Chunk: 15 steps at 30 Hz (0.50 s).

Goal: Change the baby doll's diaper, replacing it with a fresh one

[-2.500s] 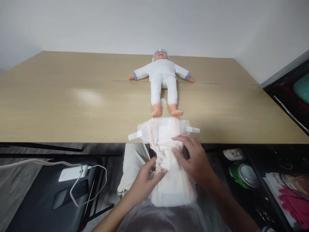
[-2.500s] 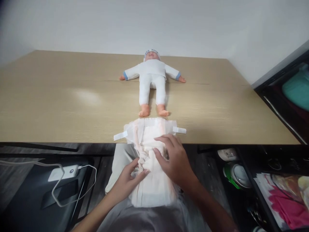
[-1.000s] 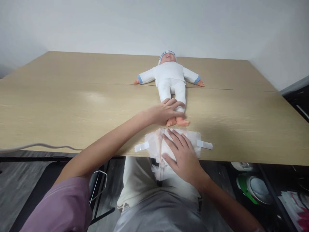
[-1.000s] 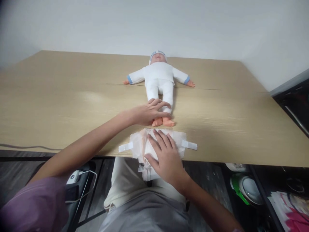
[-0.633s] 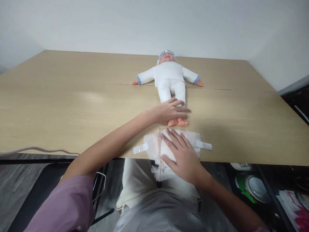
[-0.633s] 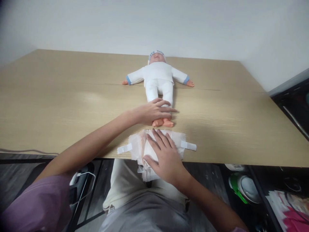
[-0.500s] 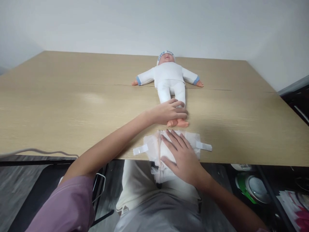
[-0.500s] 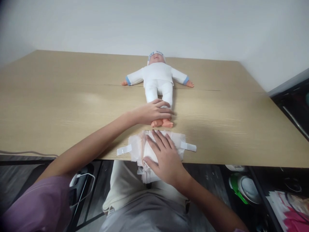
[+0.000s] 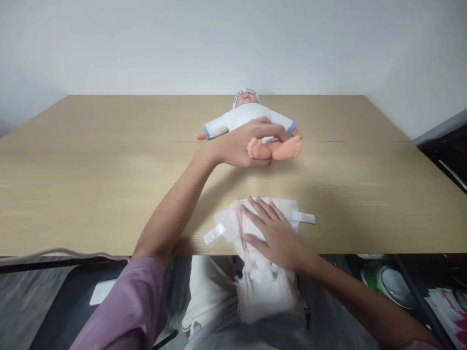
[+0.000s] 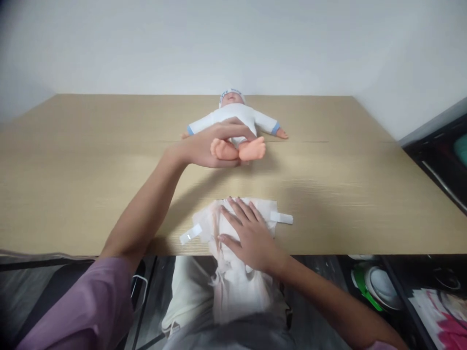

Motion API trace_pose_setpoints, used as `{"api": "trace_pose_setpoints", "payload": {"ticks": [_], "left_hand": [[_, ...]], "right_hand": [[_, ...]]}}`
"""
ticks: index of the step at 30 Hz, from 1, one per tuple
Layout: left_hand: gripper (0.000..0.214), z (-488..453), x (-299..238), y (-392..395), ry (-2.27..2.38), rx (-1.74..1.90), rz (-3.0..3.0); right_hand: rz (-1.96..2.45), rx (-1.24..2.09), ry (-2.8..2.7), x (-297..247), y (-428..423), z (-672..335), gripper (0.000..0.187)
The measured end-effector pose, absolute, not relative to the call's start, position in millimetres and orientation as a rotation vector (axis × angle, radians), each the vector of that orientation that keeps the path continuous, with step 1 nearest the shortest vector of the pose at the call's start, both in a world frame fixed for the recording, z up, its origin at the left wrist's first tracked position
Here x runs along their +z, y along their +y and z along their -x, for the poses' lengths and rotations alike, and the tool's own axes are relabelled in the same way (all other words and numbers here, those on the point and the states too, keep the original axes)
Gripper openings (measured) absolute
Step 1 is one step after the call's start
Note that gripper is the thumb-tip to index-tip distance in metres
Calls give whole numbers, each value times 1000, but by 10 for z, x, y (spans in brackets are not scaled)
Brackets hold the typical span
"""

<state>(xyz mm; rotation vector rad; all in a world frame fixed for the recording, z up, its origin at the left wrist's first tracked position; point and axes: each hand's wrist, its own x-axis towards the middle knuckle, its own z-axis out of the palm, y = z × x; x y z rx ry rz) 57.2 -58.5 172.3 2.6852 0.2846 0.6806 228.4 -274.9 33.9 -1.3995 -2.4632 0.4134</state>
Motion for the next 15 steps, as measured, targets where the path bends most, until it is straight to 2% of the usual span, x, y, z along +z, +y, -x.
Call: {"api": "trace_pose_setpoints", "payload": {"ticks": [7, 15], "left_hand": [[36, -440, 1902, -465, 274, 810, -2588], [34, -394, 1930, -472, 277, 912, -2441]], "right_hand": [[1356, 379, -2526, 262, -2223, -2313, 70], [1318, 313, -2564, 167, -1222, -2293, 73]]}}
